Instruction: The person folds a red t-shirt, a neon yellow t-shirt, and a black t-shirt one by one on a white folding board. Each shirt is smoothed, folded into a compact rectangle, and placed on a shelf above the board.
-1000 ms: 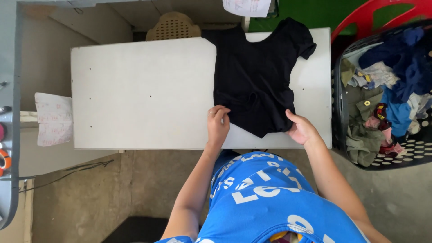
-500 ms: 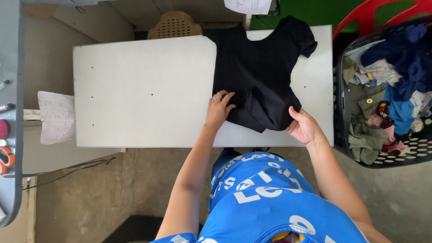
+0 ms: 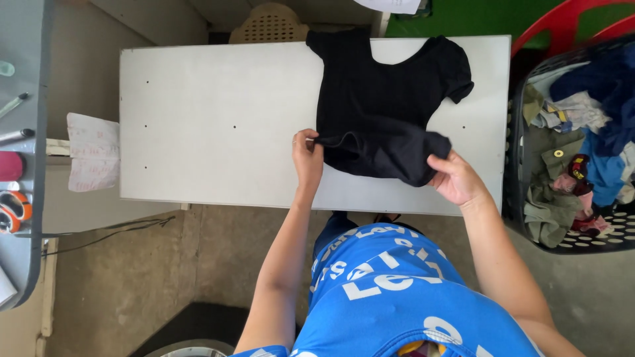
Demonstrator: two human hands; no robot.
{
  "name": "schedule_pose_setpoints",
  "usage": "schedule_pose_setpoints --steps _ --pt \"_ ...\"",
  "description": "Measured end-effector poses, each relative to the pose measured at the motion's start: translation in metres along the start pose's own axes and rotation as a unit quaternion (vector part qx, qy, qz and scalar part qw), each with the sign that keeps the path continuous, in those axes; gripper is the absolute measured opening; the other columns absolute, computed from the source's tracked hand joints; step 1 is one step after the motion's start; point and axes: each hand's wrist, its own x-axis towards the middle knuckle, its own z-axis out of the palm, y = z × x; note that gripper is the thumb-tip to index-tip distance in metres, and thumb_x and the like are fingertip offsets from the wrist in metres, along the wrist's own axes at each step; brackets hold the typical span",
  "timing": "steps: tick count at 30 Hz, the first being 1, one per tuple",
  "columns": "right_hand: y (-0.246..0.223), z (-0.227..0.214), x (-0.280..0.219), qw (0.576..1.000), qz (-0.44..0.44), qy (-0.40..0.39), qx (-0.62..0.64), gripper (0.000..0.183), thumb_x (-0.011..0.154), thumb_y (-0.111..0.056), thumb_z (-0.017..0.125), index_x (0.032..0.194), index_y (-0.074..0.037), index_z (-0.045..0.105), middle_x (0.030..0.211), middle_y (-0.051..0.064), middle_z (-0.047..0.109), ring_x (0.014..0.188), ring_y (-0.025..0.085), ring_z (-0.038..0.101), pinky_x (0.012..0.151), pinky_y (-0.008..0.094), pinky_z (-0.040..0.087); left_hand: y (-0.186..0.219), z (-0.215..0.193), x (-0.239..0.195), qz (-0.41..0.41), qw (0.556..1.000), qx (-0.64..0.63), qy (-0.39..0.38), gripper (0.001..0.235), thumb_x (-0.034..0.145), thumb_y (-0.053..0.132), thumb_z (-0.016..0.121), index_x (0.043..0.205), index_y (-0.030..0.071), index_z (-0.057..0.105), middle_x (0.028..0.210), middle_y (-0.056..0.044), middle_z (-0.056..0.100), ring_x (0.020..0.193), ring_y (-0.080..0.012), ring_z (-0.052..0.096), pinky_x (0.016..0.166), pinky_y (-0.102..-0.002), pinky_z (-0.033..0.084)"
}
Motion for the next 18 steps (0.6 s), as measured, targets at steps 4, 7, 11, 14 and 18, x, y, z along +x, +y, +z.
schedule_pose_setpoints --steps 4,7,11,14,18 --pt "0.011 0.014 -0.004 0.985 0.069 -0.062 -0.146 0.060 0.082 0.004 0.050 0.142 -0.002 0.050 0.129 0.009 0.068 0.113 0.023 0.069 0.093 0.043 0.060 -0.024 -0.006 -0.008 0.012 0.992 0.012 0.122 0.036 0.085 -0.017 0.046 0.112 0.001 0.059 0.118 -0.014 0.056 0.099 -0.0259 0.056 0.085 -0.036 0.048" --pt "0.070 -0.067 0.023 0.822 0.092 -0.088 -0.554 0.044 0.086 0.003 0.057 0.130 0.000 0.062 0.119 0.014 0.065 0.102 0.022 0.063 0.090 0.030 0.052 -0.041 -0.019 -0.017 -0.019 0.988 0.066 0.135 0.039 0.083 -0.018 0.045 0.112 0.003 0.062 0.114 -0.014 0.059 0.100 -0.0256 0.057 0.085 -0.035 0.047" --pt "0.073 -0.038 0.018 0.722 0.017 0.076 -0.688 0.036 0.093 -0.010 0.071 0.129 -0.010 0.069 0.111 0.014 0.080 0.095 0.025 0.076 0.089 0.035 0.057 -0.046 -0.030 -0.020 -0.032 0.988 0.066 0.139 0.032 0.088 -0.016 0.048 0.111 0.002 0.061 0.117 -0.016 0.057 0.094 -0.0266 0.057 0.080 -0.036 0.049" --pt "0.052 0.021 0.010 0.741 -0.089 0.229 -0.625 0.055 0.085 -0.009 0.076 0.136 -0.009 0.054 0.103 0.013 0.072 0.086 0.026 0.070 0.080 0.038 0.054 -0.040 -0.039 -0.020 -0.018 0.991 0.051 0.126 0.034 0.085 -0.016 0.050 0.112 0.003 0.060 0.111 -0.015 0.060 0.093 -0.0260 0.061 0.083 -0.035 0.052" --pt "0.062 0.027 0.024 0.680 -0.226 0.211 -0.665 0.058 0.075 0.004 0.072 0.131 -0.009 0.061 0.098 0.014 0.066 0.084 0.030 0.066 0.073 0.040 0.054 -0.035 -0.048 -0.011 -0.005 0.995 0.086 0.049 0.029 0.088 -0.014 0.055 0.109 0.004 0.064 0.106 -0.012 0.064 0.090 -0.0252 0.062 0.080 -0.033 0.051"
